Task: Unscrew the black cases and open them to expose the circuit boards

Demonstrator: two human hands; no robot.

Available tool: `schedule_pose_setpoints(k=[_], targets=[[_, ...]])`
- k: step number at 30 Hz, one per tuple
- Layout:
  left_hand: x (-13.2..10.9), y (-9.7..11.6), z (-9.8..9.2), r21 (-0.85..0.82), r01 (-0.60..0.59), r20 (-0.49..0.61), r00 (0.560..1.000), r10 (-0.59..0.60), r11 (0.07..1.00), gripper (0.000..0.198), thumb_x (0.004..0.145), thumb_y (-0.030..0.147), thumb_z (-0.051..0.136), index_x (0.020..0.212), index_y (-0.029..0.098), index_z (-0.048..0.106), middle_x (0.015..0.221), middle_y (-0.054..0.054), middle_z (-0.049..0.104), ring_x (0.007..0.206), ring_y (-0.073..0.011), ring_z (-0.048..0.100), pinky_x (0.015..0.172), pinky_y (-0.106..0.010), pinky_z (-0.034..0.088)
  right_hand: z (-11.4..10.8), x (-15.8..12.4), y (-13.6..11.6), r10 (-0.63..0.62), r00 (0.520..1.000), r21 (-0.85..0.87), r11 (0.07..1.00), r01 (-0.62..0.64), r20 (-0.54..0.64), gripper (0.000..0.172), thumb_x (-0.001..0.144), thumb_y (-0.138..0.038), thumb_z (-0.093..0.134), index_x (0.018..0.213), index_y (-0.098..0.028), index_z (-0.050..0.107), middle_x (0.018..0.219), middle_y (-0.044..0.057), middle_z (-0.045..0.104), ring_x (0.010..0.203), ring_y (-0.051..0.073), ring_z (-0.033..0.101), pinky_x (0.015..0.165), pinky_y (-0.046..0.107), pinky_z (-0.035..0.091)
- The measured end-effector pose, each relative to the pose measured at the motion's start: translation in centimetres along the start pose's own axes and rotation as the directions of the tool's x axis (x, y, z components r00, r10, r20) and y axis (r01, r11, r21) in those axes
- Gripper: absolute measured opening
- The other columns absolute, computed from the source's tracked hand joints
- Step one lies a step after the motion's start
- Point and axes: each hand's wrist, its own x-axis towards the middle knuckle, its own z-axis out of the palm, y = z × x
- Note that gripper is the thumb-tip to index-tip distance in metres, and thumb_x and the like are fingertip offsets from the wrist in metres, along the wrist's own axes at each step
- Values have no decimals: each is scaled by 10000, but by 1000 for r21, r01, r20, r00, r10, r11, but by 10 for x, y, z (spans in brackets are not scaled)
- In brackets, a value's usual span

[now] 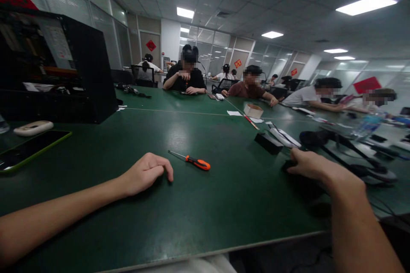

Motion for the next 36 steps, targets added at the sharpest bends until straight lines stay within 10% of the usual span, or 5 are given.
schedule_pose_setpoints(k=[3,8,16,27,36], targets=[[1,-1,-2,-16,19,-96,995,-20,1000,319,779,155,439,512,165,614,566,-34,633,591,-155,608,608,-253,459,-24,-15,-43,49,996,73,996,-55,76,141,841,-312,584,751,-291,478,768,169,656,695,293,634,673,446,456],[2,5,-5,42,-82,-151,985,88,996,409,955,312,484,646,149,696,812,-75,715,771,-183,660,741,-288,494,-75,-28,-156,-315,939,90,948,305,135,143,939,-420,522,982,-285,502,894,107,658,733,241,613,648,379,412],[1,-9,-5,-107,-187,-107,979,175,977,868,773,704,716,1410,155,498,1369,-172,613,1253,-351,584,1032,-429,484,-54,1,-307,-834,522,81,541,837,179,352,926,-323,627,1212,-152,515,1138,135,693,898,245,683,625,297,370],[2,0,-3,93,-84,-37,995,88,992,735,807,318,796,1458,201,477,1286,-111,701,1202,-278,651,1081,-420,467,-61,33,-268,-595,696,-43,747,663,401,399,966,-463,508,1179,-155,647,1035,140,713,857,256,674,619,304,380],[4,5,-4,219,-66,-1,998,68,974,368,873,355,729,1201,189,712,1175,-76,749,1053,-246,692,933,-346,515,-43,49,-268,-549,584,96,773,628,598,496,853,-416,620,1273,-152,621,1025,92,726,816,206,665,602,269,415]])
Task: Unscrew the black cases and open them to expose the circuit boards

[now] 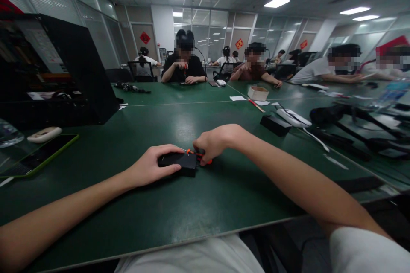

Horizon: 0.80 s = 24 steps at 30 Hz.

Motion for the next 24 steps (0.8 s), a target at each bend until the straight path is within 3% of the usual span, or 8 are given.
schedule_pose_setpoints(k=[3,6,13,17,24], targets=[[0,0,0,0,4,-1,1000,-4,1000,367,868,347,731,1196,183,708,1175,-81,749,1050,-246,693,932,-344,511,2,5,0,-18,998,-83,996,14,-52,434,860,-352,568,1211,-113,661,1019,130,724,804,217,662,598,278,402],[-1,-1,0,1,3,-6,1000,-3,1000,370,871,354,730,1197,183,702,1181,-82,745,1060,-246,689,936,-338,506,-6,-3,6,-71,991,-61,996,65,-110,418,870,-316,527,1207,-121,677,1003,123,731,793,205,652,635,281,417],[0,3,-1,14,-54,-3,999,54,998,324,887,326,714,1179,186,700,1163,-74,728,1052,-233,672,936,-331,495,-46,-59,18,-133,898,-11,990,141,-419,363,924,-458,533,1053,-181,729,855,26,711,682,139,587,620,258,378],[0,3,-1,0,-69,13,998,69,998,329,901,320,695,1204,190,696,1178,-75,724,1058,-231,670,942,-337,496,-56,-77,17,-164,856,4,982,190,-490,406,921,-538,540,1023,-191,726,785,-7,678,655,122,548,606,254,350],[-1,1,0,-15,-51,30,998,51,999,348,908,339,682,1225,195,683,1211,-86,720,1090,-243,666,976,-361,493,-56,-75,15,-203,809,-22,973,229,-551,429,941,-559,516,1041,-197,724,812,2,686,679,128,548,617,264,349]])
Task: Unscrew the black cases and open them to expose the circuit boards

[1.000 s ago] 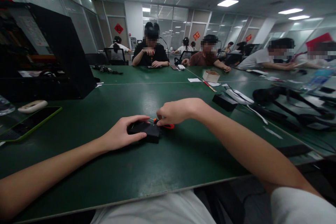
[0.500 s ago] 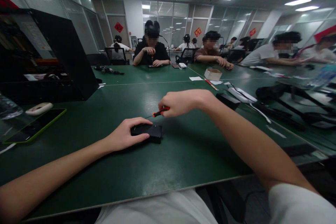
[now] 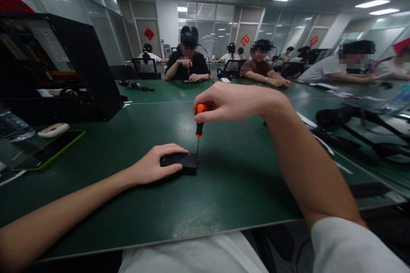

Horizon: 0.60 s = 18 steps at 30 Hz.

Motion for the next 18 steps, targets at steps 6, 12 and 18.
schedule_pose_setpoints(k=[6,12,18], targets=[[0,0,-1,-8,1,6,1000,-1,1000,353,910,338,678,1232,193,682,1200,-87,723,1069,-241,668,967,-360,492,-1,1,3,-10,999,3,1000,10,-52,448,931,-571,518,1059,-196,726,812,2,681,688,130,552,612,261,347],[1,1,-1,-3,-8,7,1000,8,1000,342,912,328,677,1226,193,684,1191,-78,723,1063,-233,668,945,-338,492,4,7,5,-40,997,25,999,41,-64,451,927,-561,525,1054,-176,724,836,7,683,696,124,546,622,257,349],[0,1,0,-3,-13,6,1000,13,1000,360,915,342,673,1239,185,683,1197,-93,724,1065,-244,670,953,-357,501,7,12,9,-43,998,100,994,47,-44,428,926,-541,539,1039,-166,711,838,9,687,695,121,564,614,249,353]])
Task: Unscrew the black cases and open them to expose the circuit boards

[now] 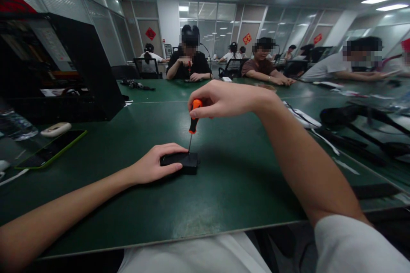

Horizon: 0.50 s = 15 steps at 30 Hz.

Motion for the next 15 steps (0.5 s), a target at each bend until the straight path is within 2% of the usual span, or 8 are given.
schedule_pose_setpoints(k=[7,15], targets=[[0,-2,0,21,-31,12,999,31,999,379,935,345,659,1282,190,667,1223,-98,713,1090,-239,666,971,-352,491,-2,-5,-1,47,999,-53,998,-46,15,452,933,-561,516,1042,-168,711,805,4,681,632,99,561,593,243,344],[-1,-4,1,38,-49,21,999,48,998,395,955,340,640,1318,186,656,1235,-107,698,1090,-235,662,968,-349,488,-2,-5,-4,13,1000,-120,993,-16,-23,447,918,-559,534,1013,-168,729,780,4,671,640,109,531,604,259,325]])
